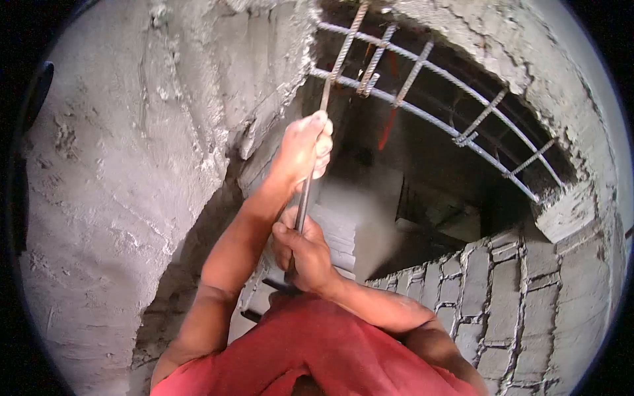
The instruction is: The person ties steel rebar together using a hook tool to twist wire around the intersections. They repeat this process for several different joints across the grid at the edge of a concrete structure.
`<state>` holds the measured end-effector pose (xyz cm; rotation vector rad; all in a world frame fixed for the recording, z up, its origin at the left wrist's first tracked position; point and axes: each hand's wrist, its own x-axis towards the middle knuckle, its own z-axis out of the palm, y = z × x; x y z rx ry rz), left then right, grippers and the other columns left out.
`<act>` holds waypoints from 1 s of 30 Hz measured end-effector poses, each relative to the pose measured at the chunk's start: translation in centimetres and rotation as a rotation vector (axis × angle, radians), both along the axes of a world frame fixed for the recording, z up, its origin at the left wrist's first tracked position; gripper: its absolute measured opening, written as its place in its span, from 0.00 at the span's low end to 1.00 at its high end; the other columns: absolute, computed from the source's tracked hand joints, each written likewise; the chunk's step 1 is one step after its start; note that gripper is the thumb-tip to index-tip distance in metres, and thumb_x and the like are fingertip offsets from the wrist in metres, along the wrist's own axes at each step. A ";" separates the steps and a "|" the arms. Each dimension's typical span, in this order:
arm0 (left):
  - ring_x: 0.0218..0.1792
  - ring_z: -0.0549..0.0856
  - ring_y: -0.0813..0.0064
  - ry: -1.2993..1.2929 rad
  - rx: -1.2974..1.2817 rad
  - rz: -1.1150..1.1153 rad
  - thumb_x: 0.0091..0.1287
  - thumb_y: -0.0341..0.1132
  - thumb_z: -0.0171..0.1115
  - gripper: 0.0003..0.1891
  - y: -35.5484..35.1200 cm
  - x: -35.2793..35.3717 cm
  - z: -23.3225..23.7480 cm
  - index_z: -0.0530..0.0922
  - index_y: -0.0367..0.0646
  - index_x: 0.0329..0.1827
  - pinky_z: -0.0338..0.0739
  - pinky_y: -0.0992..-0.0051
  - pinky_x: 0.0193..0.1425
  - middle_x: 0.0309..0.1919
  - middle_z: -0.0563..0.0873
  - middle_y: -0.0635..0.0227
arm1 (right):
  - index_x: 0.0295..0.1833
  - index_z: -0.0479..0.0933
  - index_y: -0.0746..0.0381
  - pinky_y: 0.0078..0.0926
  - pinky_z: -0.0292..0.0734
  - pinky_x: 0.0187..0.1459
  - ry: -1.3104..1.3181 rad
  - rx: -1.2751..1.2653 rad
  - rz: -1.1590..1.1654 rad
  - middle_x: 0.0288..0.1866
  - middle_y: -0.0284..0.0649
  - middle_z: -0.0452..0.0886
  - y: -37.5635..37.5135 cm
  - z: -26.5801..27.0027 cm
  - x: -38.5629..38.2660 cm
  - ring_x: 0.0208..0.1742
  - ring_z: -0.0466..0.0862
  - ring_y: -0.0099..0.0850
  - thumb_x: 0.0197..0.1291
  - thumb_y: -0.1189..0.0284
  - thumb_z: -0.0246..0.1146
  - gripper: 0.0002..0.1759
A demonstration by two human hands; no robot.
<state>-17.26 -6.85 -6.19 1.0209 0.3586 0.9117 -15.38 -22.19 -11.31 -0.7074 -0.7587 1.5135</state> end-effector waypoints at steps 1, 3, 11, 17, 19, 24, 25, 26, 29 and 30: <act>0.11 0.62 0.85 -0.087 -0.069 -0.044 0.80 0.46 0.48 0.16 -0.2 -0.2 0.9 0.70 0.50 0.33 0.56 0.80 0.12 0.14 0.65 0.80 | 0.40 0.64 0.52 0.23 0.59 0.19 0.083 0.018 0.052 0.21 0.29 0.64 -0.5 1.8 -0.2 0.18 0.64 0.23 0.71 0.68 0.55 0.07; 0.12 0.62 0.85 -0.216 -0.216 -0.086 0.80 0.44 0.47 0.13 -0.3 0.5 2.6 0.71 0.49 0.36 0.58 0.79 0.13 0.16 0.65 0.81 | 0.41 0.64 0.51 0.22 0.60 0.19 0.161 0.010 0.116 0.22 0.30 0.64 -1.2 5.0 -0.4 0.19 0.64 0.23 0.71 0.68 0.55 0.06; 0.11 0.65 0.86 -0.285 -0.130 -0.004 0.77 0.45 0.52 0.12 -1.1 3.7 1.9 0.71 0.47 0.38 0.60 0.80 0.12 0.16 0.68 0.78 | 0.43 0.63 0.53 0.24 0.64 0.22 0.516 0.006 0.217 0.22 0.28 0.64 -2.2 4.3 3.2 0.17 0.68 0.23 0.69 0.71 0.52 0.04; 0.12 0.65 0.88 -0.206 0.172 0.142 0.80 0.49 0.48 0.17 -0.6 6.1 -7.0 0.71 0.45 0.38 0.59 0.83 0.14 0.15 0.67 0.79 | 0.43 0.68 0.59 0.20 0.58 0.19 -0.616 0.108 -0.278 0.21 0.27 0.64 1.5 -9.1 9.4 0.16 0.63 0.19 0.73 0.70 0.52 0.05; 0.17 0.64 0.89 -0.172 0.265 0.270 0.80 0.54 0.47 0.23 -1.0 7.3 -8.6 0.70 0.45 0.33 0.56 0.83 0.19 0.19 0.65 0.79 | 0.37 0.67 0.61 0.24 0.63 0.25 -0.747 0.057 -0.406 0.22 0.29 0.65 2.5 -10.2 10.5 0.22 0.65 0.18 0.76 0.58 0.52 0.18; 0.19 0.63 0.91 -0.106 0.305 0.480 0.80 0.54 0.47 0.24 -1.0 8.3 -9.3 0.70 0.46 0.30 0.56 0.82 0.20 0.19 0.64 0.82 | 0.38 0.69 0.62 0.26 0.65 0.27 -0.732 0.108 -0.433 0.22 0.28 0.65 3.7 -11.8 11.3 0.24 0.66 0.20 0.77 0.47 0.46 0.28; 0.18 0.63 0.90 -0.103 0.313 0.478 0.80 0.55 0.47 0.24 -0.7 8.1 -9.1 0.69 0.47 0.30 0.56 0.82 0.20 0.19 0.64 0.82 | 0.38 0.68 0.64 0.29 0.65 0.27 -0.716 0.127 -0.428 0.22 0.30 0.65 4.1 -11.7 11.2 0.24 0.67 0.22 0.77 0.46 0.45 0.29; 0.18 0.62 0.90 -0.098 0.321 0.477 0.79 0.56 0.46 0.24 -0.4 8.0 -8.9 0.69 0.47 0.29 0.56 0.82 0.20 0.18 0.63 0.82 | 0.37 0.68 0.65 0.32 0.66 0.28 -0.700 0.146 -0.422 0.22 0.32 0.66 4.5 -11.7 11.2 0.24 0.68 0.24 0.77 0.46 0.45 0.30; 0.16 0.63 0.89 -0.163 0.320 0.448 0.79 0.58 0.46 0.26 0.5 7.6 -9.3 0.68 0.47 0.28 0.56 0.81 0.18 0.16 0.63 0.81 | 0.37 0.66 0.67 0.42 0.65 0.29 -0.903 0.197 -0.524 0.21 0.43 0.66 5.8 -12.3 11.0 0.23 0.68 0.37 0.77 0.46 0.44 0.32; 0.16 0.63 0.89 -0.159 0.327 0.447 0.79 0.58 0.46 0.26 0.8 7.5 -9.7 0.68 0.47 0.28 0.56 0.81 0.18 0.16 0.63 0.81 | 0.37 0.66 0.67 0.42 0.65 0.29 -0.897 0.202 -0.527 0.21 0.43 0.66 6.2 -12.3 10.8 0.23 0.68 0.37 0.77 0.46 0.44 0.32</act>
